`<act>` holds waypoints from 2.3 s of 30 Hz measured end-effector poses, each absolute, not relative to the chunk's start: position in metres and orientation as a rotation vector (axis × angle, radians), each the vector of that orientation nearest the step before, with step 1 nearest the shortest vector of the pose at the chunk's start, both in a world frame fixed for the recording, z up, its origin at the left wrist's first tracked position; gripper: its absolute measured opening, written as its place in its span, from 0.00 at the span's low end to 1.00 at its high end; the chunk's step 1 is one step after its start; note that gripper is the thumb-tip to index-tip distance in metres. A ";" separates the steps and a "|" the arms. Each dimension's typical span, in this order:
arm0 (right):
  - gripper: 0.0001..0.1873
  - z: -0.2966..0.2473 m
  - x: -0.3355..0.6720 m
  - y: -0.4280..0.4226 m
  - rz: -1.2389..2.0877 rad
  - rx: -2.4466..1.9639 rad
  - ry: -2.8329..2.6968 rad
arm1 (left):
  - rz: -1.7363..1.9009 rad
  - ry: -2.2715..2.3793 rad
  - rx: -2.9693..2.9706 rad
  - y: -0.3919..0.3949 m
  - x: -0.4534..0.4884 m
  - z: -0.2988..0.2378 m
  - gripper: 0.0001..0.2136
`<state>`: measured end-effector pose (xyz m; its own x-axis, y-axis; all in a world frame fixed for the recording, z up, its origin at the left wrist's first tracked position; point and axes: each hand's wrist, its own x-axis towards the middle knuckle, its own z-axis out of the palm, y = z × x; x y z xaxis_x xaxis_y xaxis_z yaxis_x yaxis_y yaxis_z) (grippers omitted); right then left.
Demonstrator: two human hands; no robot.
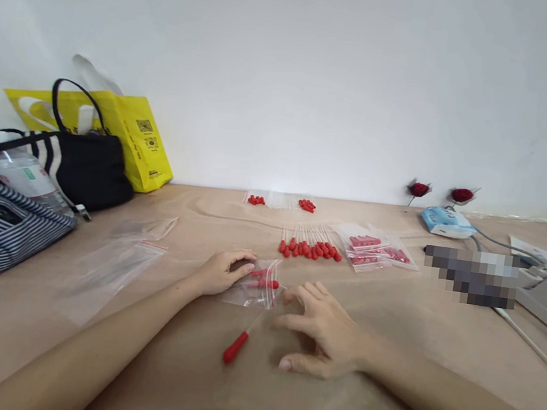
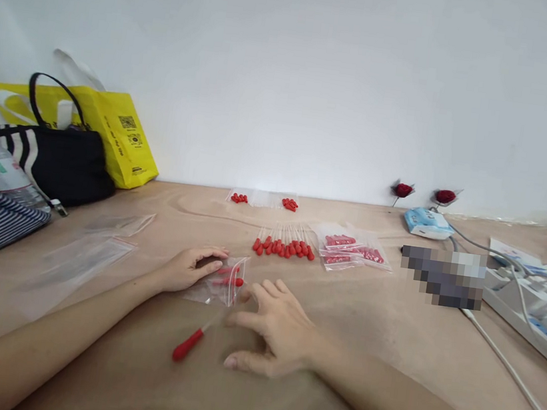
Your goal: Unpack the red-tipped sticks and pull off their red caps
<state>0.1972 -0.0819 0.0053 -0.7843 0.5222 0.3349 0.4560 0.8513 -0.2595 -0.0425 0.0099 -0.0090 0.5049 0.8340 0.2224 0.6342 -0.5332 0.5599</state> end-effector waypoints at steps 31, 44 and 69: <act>0.13 0.009 0.237 0.027 -0.112 -0.996 -2.209 | 0.637 1.236 2.359 0.010 -0.043 -0.010 0.14; 0.23 -0.018 0.230 0.060 -0.140 -1.307 -2.447 | 0.625 1.241 2.383 0.011 -0.043 -0.010 0.13; 0.09 0.004 0.265 -0.067 0.575 -1.358 -2.203 | 0.638 1.224 2.369 0.011 -0.043 -0.011 0.13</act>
